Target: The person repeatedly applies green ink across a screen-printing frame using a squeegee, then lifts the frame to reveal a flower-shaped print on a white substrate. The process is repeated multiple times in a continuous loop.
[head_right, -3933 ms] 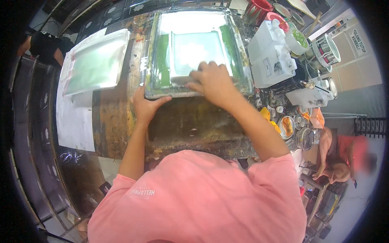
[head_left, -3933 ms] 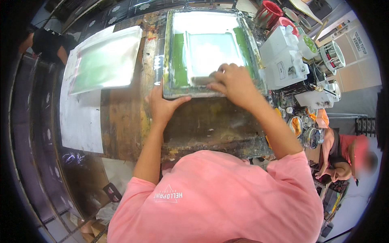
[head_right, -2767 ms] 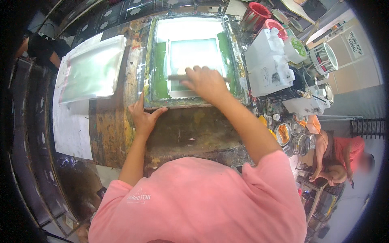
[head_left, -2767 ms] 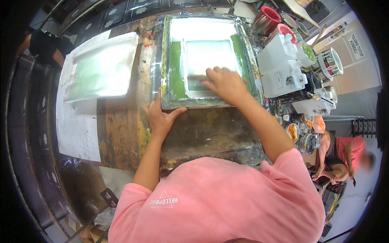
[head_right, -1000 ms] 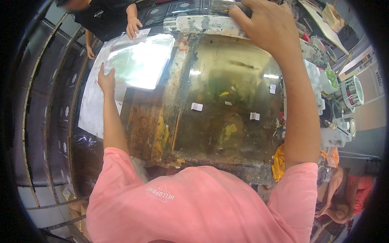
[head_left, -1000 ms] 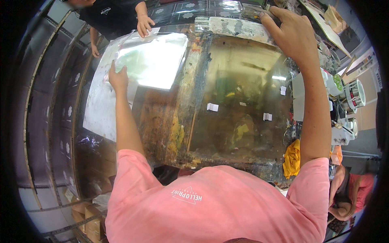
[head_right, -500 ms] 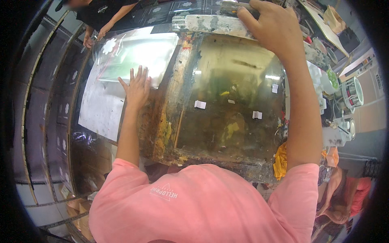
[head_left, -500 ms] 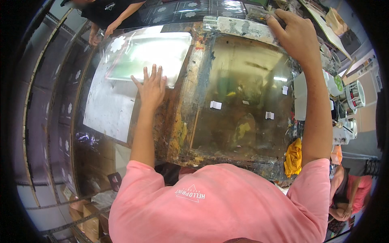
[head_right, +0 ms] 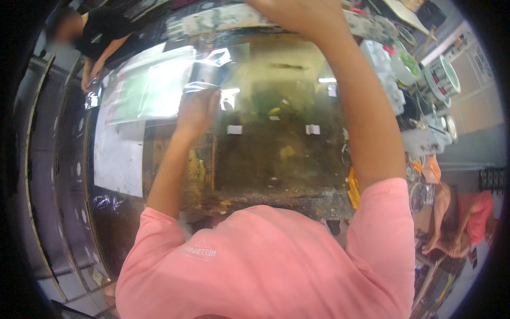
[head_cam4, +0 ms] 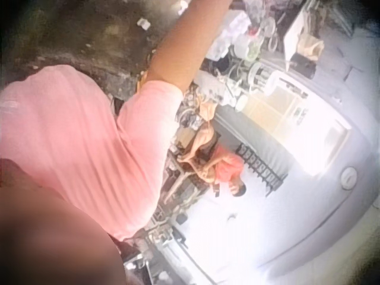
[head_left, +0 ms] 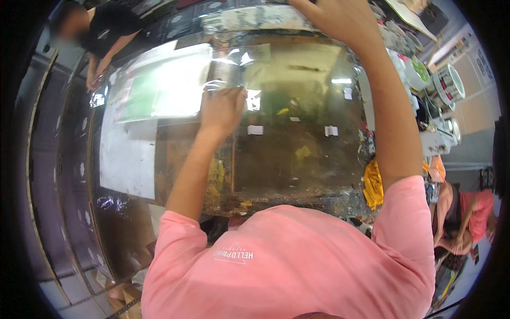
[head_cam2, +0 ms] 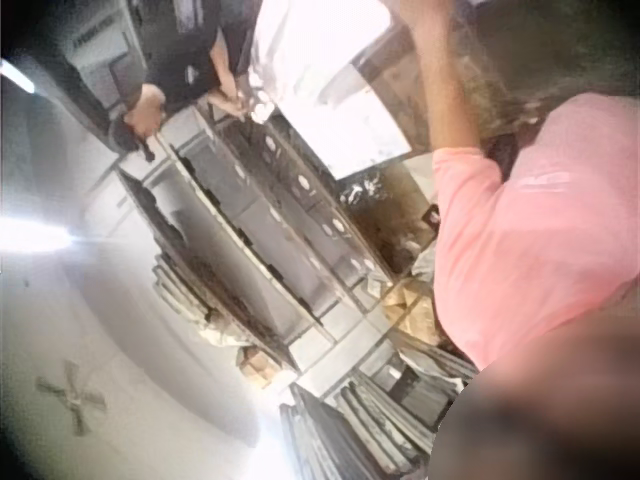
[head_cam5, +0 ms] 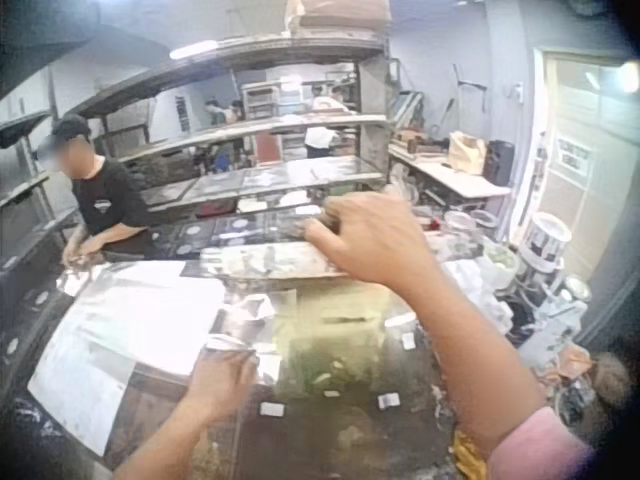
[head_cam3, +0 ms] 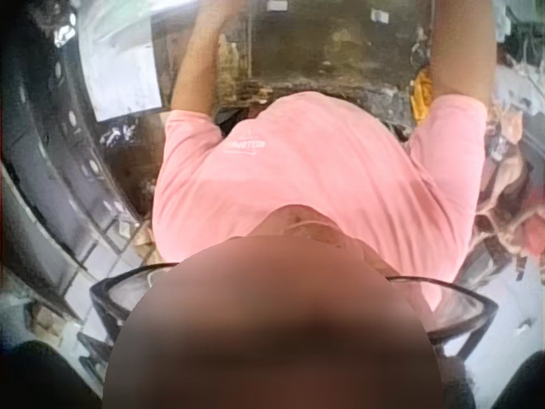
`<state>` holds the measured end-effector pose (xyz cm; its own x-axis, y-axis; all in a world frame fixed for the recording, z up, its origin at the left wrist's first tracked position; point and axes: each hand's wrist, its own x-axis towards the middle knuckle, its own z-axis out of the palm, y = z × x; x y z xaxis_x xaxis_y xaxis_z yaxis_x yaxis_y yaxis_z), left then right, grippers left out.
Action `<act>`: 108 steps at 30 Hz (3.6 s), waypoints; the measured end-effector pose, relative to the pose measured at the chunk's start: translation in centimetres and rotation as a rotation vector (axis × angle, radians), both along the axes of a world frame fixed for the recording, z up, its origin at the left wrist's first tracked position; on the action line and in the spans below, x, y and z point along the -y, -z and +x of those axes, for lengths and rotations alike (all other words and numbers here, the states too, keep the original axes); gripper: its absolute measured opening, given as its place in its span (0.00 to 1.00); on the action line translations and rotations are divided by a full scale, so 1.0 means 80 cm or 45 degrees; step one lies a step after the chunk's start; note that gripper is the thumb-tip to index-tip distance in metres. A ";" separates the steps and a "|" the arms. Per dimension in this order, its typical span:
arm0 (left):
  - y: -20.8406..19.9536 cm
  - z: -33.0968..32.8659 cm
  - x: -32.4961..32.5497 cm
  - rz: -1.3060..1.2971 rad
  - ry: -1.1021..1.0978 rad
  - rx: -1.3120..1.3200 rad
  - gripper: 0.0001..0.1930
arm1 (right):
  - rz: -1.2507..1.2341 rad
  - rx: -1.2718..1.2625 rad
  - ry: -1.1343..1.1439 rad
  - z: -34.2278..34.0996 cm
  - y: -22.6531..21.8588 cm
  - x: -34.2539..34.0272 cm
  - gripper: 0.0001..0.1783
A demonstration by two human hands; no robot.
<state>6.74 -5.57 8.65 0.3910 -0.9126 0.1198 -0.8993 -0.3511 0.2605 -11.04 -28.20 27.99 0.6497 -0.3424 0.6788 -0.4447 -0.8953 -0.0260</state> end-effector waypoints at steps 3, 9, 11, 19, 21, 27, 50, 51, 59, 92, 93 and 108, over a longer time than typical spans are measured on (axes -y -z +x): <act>0.053 -0.073 0.043 -0.051 0.209 -0.089 0.45 | 0.009 0.017 -0.008 0.001 0.001 0.003 0.28; 0.111 -0.163 0.093 -0.025 0.532 -0.017 0.64 | -0.017 0.031 -0.068 -0.003 0.000 0.004 0.30; 0.114 -0.180 0.105 -0.039 0.573 -0.015 0.66 | 0.025 0.060 -0.085 0.000 -0.004 0.002 0.30; 0.113 -0.204 0.115 -0.105 0.590 0.045 0.67 | -0.032 0.069 -0.023 -0.001 -0.002 0.003 0.30; 0.113 -0.203 0.113 -0.119 0.613 0.039 0.66 | -0.019 0.044 -0.032 0.004 -0.004 0.008 0.30; 0.116 -0.202 0.111 -0.174 0.640 0.033 0.64 | 0.030 -0.045 0.050 0.004 -0.007 0.008 0.30; 0.016 -0.075 -0.035 -0.623 -0.247 -1.176 0.50 | 0.546 -0.615 -0.328 -0.073 0.158 -0.038 0.27; 0.035 -0.080 -0.042 -0.584 -0.275 -1.125 0.50 | 0.710 -0.733 -0.343 -0.075 0.169 -0.032 0.27; 0.116 -0.077 -0.060 -0.413 -0.304 -0.280 0.58 | 1.050 -0.775 -0.426 -0.089 0.225 -0.045 0.25; 0.130 -0.072 -0.064 -0.552 -0.196 -0.253 0.61 | 0.310 -0.508 -0.197 0.045 0.308 0.118 0.25; 0.131 -0.072 -0.064 -0.556 -0.199 -0.262 0.60 | 0.306 -0.525 -0.201 0.032 0.308 0.101 0.25; 0.048 -0.096 -0.026 -1.149 -0.173 -1.113 0.52 | 0.052 -0.298 -0.108 -0.102 0.168 -0.110 0.18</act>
<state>-0.94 -3.52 4.79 0.7377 -0.5878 0.3322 -0.2770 0.1853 0.9428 -19.23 -19.43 14.53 0.8153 -0.3037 0.4930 -0.3660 -0.9301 0.0323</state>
